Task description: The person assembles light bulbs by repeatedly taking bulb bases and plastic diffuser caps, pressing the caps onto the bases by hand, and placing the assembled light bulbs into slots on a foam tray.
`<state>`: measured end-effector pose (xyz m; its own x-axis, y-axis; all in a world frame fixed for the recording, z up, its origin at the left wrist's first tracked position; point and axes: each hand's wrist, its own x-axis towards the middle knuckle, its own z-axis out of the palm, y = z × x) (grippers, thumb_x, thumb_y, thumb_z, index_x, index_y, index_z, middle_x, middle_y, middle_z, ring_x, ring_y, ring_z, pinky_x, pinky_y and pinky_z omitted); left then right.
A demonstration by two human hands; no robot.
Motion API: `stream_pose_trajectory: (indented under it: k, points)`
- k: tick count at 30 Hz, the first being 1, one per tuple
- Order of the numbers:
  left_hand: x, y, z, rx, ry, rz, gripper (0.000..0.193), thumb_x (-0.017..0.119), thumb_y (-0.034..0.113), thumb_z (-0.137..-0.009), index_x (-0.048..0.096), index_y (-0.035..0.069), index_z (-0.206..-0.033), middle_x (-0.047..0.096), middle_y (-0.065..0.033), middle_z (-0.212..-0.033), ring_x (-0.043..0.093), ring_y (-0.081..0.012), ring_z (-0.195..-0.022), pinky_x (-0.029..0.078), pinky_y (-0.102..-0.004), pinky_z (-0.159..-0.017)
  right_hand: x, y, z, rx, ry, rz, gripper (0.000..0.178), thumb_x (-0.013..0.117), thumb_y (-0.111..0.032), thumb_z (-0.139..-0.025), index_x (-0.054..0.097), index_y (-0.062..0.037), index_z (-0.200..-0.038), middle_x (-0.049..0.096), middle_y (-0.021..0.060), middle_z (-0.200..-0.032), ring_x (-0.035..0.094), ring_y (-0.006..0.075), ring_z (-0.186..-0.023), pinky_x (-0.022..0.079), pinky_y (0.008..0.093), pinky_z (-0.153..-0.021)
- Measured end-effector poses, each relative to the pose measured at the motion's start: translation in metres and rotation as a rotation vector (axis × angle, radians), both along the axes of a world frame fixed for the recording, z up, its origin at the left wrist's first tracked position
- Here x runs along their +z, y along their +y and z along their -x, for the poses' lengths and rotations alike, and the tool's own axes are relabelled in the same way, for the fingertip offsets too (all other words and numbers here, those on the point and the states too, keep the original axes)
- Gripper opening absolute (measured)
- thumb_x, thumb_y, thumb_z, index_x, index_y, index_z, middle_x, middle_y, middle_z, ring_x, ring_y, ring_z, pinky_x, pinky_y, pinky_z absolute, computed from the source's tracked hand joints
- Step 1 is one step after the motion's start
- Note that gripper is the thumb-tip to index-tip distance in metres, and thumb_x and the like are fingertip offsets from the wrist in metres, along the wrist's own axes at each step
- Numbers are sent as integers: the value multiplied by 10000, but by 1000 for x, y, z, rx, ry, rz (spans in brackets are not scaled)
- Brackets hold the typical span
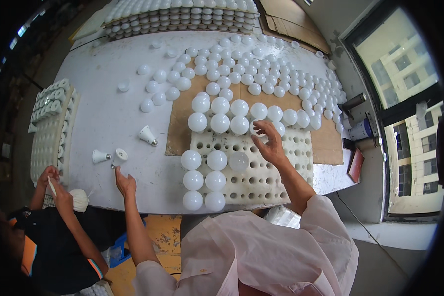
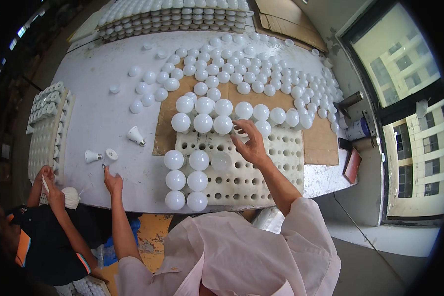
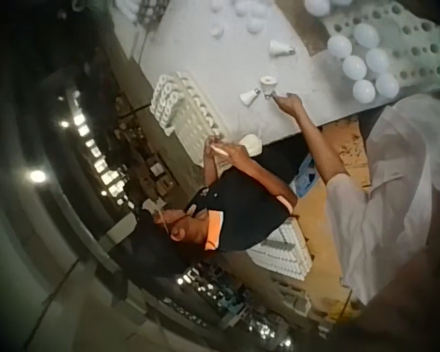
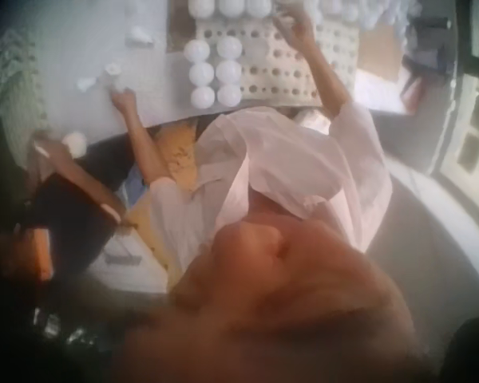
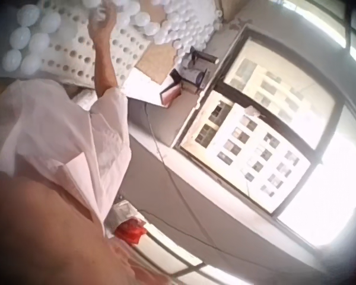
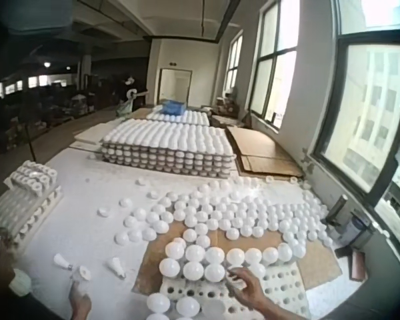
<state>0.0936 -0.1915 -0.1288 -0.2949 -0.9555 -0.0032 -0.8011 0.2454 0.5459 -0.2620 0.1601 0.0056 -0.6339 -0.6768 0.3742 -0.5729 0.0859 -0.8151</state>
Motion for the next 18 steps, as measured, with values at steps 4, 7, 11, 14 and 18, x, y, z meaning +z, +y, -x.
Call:
stream_pose_trajectory:
  k: [4, 7, 11, 14, 18]
  points:
    - [-28, -45, 7, -78, -197, 69, 684, 605, -55, -740, 302, -31, -1352, 339, -278, -1407, 317, -383, -1331, 254, -394, -1121, 13, -31, 42, -14, 73, -60, 372, 651, -68, -811, 571, -39, -1173, 581, 103, -1046, 587, 192, -894, 472, 309, -790]
    - [-44, -68, 6, -74, -269, 133, 714, 658, -6, -740, 290, -17, -1352, 407, -266, -1357, 391, -398, -1270, 314, -407, -1082, 18, -73, 79, 30, 32, -154, 343, 634, -90, -831, 574, -36, -1165, 589, 109, -1037, 594, 198, -892, 478, 315, -788]
    - [-4, -71, 46, -80, -355, 96, 653, 728, 63, -719, 393, -22, -1274, 535, -235, -1217, 506, -383, -1135, 398, -422, -992, 2, -122, 138, 130, 178, -667, 404, 625, -95, -802, 571, -107, -1202, 582, 145, -1116, 595, 284, -1010, 485, 377, -857]
    - [2, -82, 46, 3, -345, 168, 592, 787, 126, -681, 487, -19, -1170, 615, -193, -1062, 570, -360, -1000, 451, -418, -899, -43, -161, 178, 331, 466, -962, 551, 655, -87, -764, 501, -153, -1289, 514, 132, -1251, 539, 335, -1113, 459, 421, -929]
    - [25, -77, 62, 96, -385, 11, 566, 810, 151, -657, 528, 8, -1127, 629, -193, -1038, 585, -357, -979, 471, -407, -882, -78, -188, 196, 464, 513, -1269, 777, 691, -93, -688, 393, -247, -1389, 377, 166, -1391, 468, 359, -1207, 424, 427, -981]
